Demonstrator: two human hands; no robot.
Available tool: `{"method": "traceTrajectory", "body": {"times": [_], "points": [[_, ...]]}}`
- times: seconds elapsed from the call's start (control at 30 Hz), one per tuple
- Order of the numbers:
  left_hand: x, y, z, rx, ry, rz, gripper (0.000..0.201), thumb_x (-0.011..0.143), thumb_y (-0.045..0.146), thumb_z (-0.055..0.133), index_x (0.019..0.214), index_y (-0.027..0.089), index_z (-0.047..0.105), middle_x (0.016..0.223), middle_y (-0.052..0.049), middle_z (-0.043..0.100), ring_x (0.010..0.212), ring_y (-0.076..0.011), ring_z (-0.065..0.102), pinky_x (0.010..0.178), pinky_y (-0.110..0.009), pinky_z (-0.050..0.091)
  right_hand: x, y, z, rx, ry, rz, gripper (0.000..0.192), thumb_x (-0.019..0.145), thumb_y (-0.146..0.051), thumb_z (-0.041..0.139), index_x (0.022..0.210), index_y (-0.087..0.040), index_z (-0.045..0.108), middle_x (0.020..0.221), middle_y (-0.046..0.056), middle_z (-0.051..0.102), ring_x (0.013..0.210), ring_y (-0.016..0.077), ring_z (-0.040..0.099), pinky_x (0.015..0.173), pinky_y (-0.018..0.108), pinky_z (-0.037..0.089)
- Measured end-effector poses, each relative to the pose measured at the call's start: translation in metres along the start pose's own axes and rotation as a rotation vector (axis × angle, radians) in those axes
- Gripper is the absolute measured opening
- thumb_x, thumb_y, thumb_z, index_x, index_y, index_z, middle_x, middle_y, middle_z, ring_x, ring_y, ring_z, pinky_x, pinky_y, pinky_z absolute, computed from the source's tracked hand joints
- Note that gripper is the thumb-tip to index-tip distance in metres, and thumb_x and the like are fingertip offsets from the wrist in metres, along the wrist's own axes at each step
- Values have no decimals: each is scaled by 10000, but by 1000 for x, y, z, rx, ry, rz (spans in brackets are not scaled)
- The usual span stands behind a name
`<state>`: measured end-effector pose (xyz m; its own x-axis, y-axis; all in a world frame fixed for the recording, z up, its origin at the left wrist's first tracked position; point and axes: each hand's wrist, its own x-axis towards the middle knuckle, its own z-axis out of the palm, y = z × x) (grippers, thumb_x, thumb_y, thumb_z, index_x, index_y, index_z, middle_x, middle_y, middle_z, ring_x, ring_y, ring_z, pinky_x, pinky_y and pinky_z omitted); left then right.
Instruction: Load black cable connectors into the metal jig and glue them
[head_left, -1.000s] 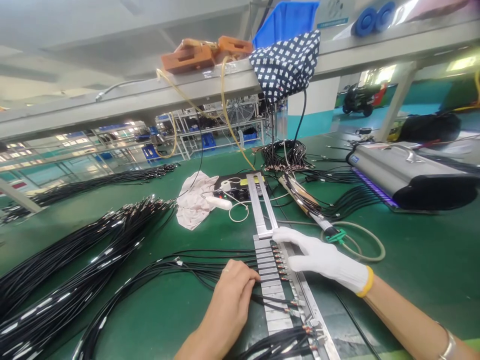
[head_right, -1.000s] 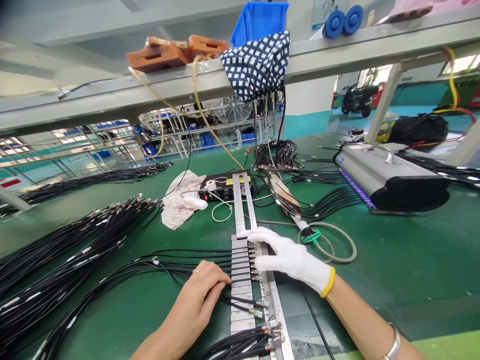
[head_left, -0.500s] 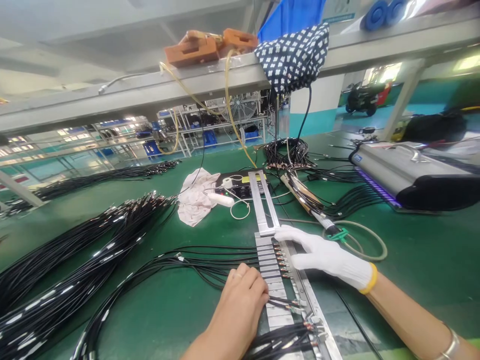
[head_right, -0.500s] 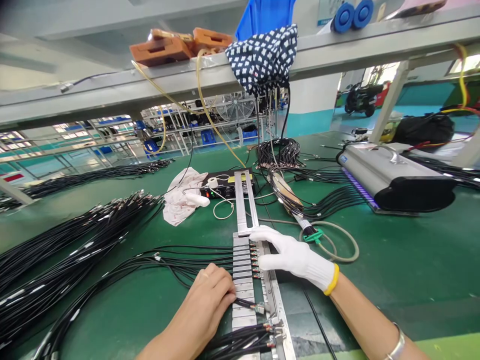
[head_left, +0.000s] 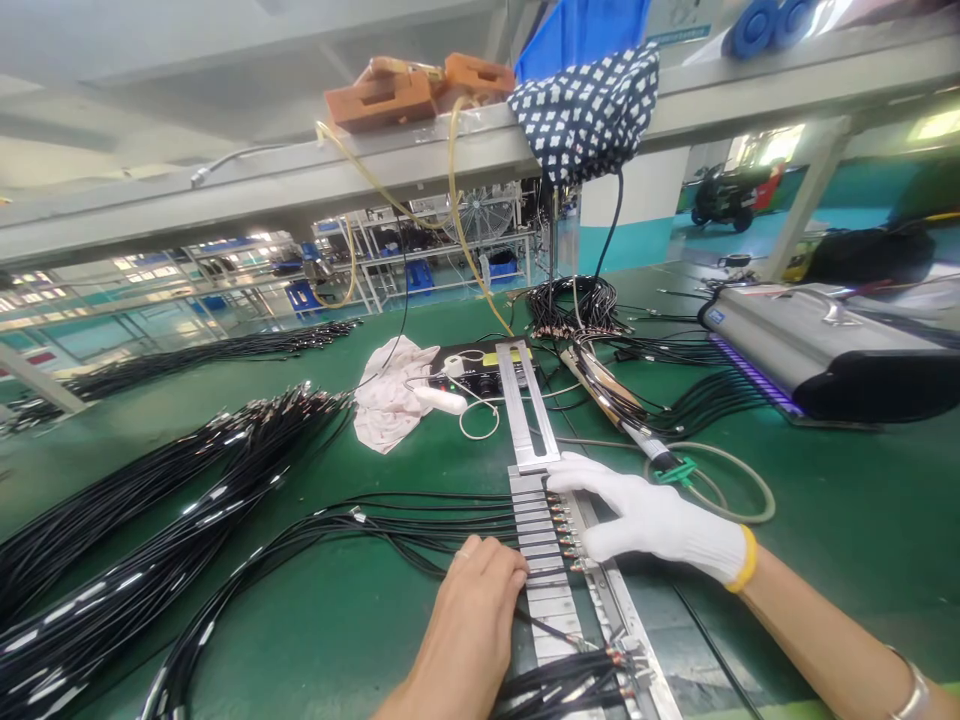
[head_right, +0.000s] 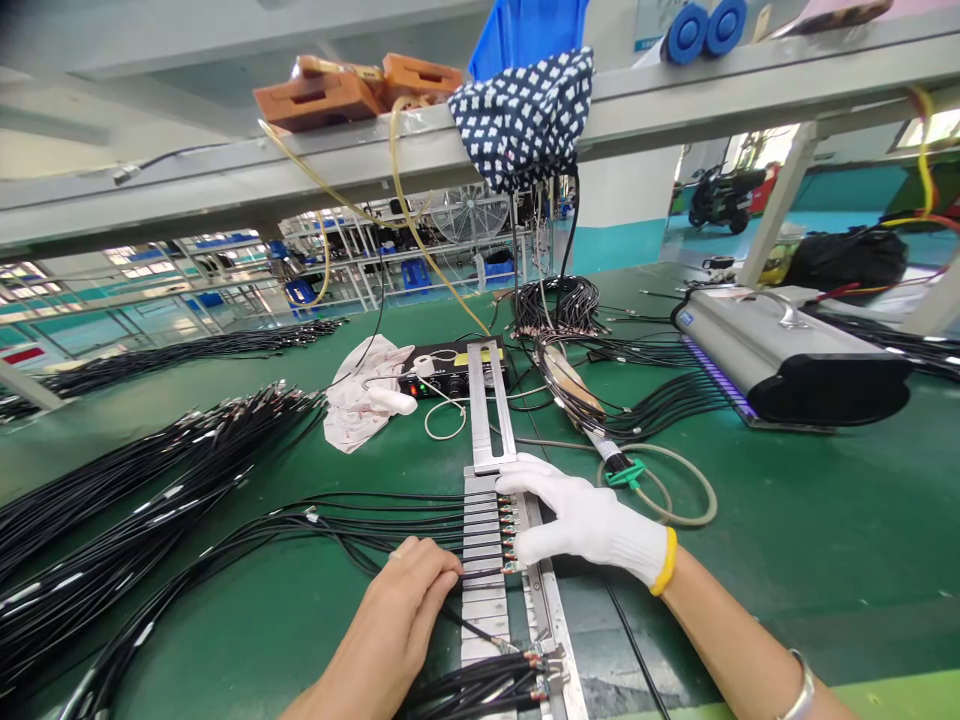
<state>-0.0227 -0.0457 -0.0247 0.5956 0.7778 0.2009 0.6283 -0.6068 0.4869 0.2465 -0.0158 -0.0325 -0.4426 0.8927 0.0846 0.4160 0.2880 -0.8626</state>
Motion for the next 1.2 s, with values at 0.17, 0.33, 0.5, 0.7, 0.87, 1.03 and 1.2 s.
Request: {"method": "traceTrajectory", "body": {"times": [0.17,0.33,0.5,0.7,0.87,1.03,1.2], "points": [[1,3,-4,-94,-23,-67,274,1048,200,348,896,208,576,894,-34,636,851,-213,557,880,-401,431,0,-6,1,-23,-1,-19,614,762,-491,794,1313,-291,611,1576,67,420,1468,330,333,1224,524,216],[3,6,-7,-131,-21,-83,169,1000,174,483,866,207,581,856,-12,637,811,-201,557,855,-385,426,1,-4,4,-28,46,29,576,767,-400,786,1307,-277,624,1546,68,461,1444,327,374,1220,522,241],[2,1,-4,16,13,-41,190,999,153,484,863,188,612,845,-33,637,791,-212,548,820,-398,440,4,0,8,47,96,-27,454,842,-391,701,1281,-290,644,1472,41,545,1369,306,474,1203,523,287],[1,-3,5,194,19,36,255,1011,141,430,886,169,651,840,-63,609,806,-240,529,794,-421,467,5,4,10,49,122,-41,432,857,-358,688,1279,-281,638,1474,36,551,1366,282,484,1208,509,296],[4,-4,9,346,22,70,275,1008,138,419,899,164,669,823,-75,600,797,-256,522,746,-423,482,5,1,9,42,108,-55,425,870,-342,674,1290,-290,638,1483,23,544,1379,279,472,1213,505,291],[8,-3,9,420,44,102,243,986,115,457,881,164,671,817,-71,603,793,-250,519,745,-411,499,5,-2,9,34,110,-65,422,866,-339,672,1284,-295,646,1462,18,565,1355,281,496,1206,504,308],[10,-1,10,431,47,112,245,978,101,462,852,163,662,804,-68,598,780,-245,513,732,-405,498,5,-1,10,31,117,-49,426,859,-325,671,1283,-287,646,1466,21,561,1355,278,497,1203,495,314]]}}
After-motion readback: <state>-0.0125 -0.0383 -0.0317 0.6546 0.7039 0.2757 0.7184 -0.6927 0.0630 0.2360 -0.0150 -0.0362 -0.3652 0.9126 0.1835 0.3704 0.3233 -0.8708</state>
